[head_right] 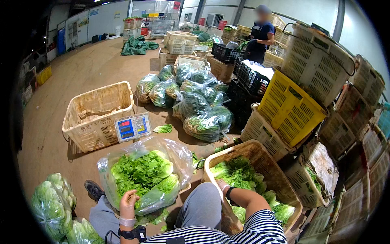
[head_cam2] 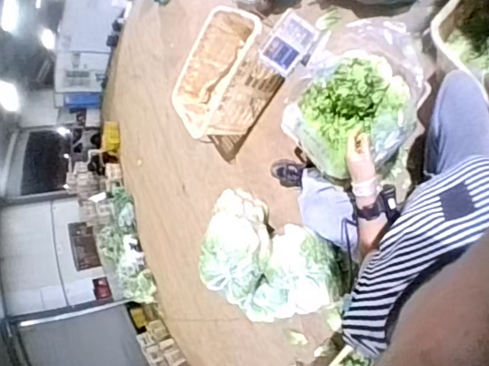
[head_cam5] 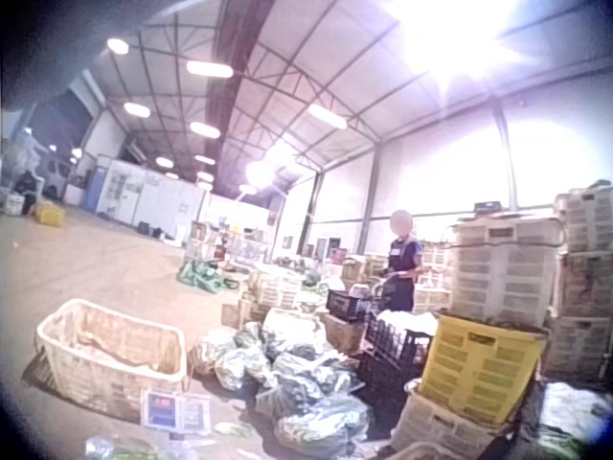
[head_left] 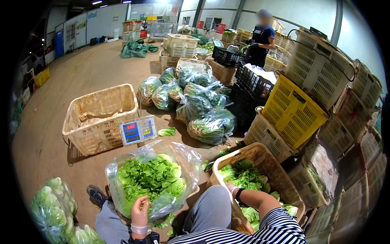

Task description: The person, wearing gloves, sits on the floor and takes lettuce heads from a basket, places them individually into plastic bags, and then puts the bagged lettuce into another basket.

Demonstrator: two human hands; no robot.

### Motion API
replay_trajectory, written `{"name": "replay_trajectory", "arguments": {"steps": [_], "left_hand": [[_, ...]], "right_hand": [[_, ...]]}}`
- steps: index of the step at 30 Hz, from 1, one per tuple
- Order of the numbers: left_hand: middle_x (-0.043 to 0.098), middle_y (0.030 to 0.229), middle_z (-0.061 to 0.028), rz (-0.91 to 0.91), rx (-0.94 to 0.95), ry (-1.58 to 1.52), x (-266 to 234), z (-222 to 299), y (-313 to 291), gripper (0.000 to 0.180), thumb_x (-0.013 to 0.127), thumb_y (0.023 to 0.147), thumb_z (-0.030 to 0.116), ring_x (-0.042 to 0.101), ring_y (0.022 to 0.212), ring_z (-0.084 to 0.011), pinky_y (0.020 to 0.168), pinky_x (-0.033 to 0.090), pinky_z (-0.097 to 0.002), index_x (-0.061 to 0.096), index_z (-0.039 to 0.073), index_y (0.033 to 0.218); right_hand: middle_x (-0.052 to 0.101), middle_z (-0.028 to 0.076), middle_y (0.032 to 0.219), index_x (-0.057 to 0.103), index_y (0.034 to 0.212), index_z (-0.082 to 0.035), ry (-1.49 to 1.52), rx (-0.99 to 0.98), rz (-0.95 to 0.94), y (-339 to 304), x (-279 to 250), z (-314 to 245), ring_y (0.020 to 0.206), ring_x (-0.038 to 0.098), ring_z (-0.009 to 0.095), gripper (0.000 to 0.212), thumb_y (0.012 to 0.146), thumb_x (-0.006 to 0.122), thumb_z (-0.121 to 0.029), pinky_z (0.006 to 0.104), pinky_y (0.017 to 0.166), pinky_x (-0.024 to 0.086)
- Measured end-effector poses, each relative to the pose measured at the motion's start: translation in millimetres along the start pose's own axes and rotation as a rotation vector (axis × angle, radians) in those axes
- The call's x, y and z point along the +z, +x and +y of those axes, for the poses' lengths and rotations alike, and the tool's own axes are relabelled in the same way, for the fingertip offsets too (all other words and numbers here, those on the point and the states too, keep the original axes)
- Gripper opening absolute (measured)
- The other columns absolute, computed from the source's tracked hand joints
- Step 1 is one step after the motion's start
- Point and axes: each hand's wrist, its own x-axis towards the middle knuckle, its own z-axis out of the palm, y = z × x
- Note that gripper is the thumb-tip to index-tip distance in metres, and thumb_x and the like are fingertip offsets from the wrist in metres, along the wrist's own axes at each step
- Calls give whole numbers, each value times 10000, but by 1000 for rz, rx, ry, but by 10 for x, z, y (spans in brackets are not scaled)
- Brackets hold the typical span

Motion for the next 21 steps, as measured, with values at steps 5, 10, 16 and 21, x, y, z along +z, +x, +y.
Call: {"name": "replay_trajectory", "arguments": {"steps": [5,10,16,21], "left_hand": [[626,806,-59,-6,-14,-7,-31,-49,5,288,589,863,204,580,749,-120,690,460,-249,581,-13,1052],[627,815,-64,-37,-18,5,-40,-73,18,269,579,865,178,584,753,-121,694,462,-245,580,-13,1054],[621,818,-58,-23,-33,-8,-134,-82,-12,268,571,870,171,584,765,-115,698,462,-240,576,-13,1065],[618,819,-52,-42,-43,-15,-127,-89,-34,261,563,874,167,580,760,-115,699,462,-241,579,-10,1067]], "right_hand": [[484,162,1256,469,1262,-94,23,1,14,5,5,4,1192,415,321,451,834,483,-238,553,992,286],[463,166,1289,455,1275,-91,512,128,123,-205,149,48,1215,396,327,467,832,486,-237,550,997,284],[419,122,1337,556,1169,-64,10,-33,51,-1019,-120,-129,1291,314,285,429,760,539,-189,513,1030,269],[393,100,1360,563,1165,-94,96,-160,-86,-1752,128,-276,1317,274,284,505,678,615,-215,506,1018,297]]}}
